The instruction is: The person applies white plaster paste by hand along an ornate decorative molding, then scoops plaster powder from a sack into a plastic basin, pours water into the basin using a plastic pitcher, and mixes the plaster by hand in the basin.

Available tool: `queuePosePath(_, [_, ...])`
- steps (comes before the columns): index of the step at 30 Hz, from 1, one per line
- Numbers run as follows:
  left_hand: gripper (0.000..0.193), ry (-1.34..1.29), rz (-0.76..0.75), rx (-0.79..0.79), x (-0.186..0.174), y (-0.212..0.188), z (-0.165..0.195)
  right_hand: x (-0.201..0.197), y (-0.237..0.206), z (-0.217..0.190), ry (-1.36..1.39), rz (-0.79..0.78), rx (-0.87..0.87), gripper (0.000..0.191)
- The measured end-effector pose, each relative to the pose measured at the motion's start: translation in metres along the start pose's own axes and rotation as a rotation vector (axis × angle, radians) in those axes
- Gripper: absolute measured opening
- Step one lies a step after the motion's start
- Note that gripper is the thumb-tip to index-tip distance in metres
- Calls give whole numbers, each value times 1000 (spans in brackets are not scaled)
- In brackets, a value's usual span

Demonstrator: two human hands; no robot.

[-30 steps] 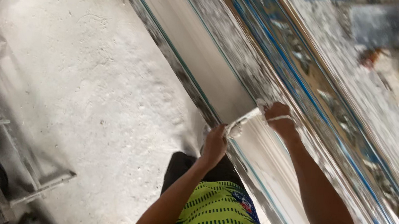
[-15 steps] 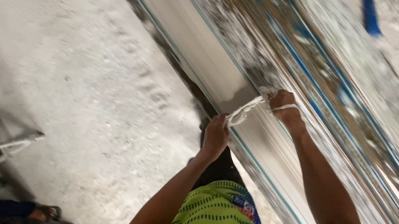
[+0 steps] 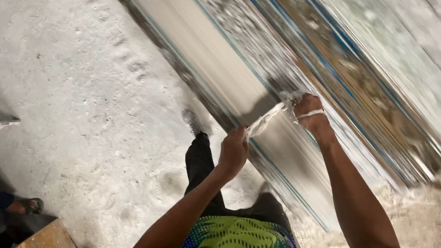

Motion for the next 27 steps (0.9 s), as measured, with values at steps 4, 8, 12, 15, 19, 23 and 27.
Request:
queuePosePath(4, [35, 82, -41, 22, 48, -113, 52, -51, -105, 55, -87, -137, 42, 32])
queuePosePath(8, [37, 41, -93, 77, 99, -214, 108, -101, -219, 117, -44, -194, 315, 26])
queuePosePath(12, [34, 9, -273, -83, 138, -316, 144, -134, -368, 117, -232, 213, 129, 36])
queuePosePath(15, [26, 67, -539, -82, 178, -384, 181, -150, -482, 70, -304, 529, 130, 35])
queuePosePath(19, [56, 58, -628, 135, 212, -423, 220, -138, -571, 30, 335, 588, 1199, 24])
queuePosePath(23, [36, -92, -888, 1, 207, -436, 233, -149, -574, 78, 1219, 1113, 1537, 30])
queuePosePath(27, [26, -101, -796, 295, 158, -410, 232, -191, -530, 162, 1880, 1320, 1215, 46])
Point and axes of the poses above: each hand's wrist, its own y-axis towards the middle knuckle, its own x-axis out of the palm, z = x × y, the point moved 2 cm from there along y, towards the middle knuckle, and after that the axes turned 15 degrees about z, right-handed, at the moved point
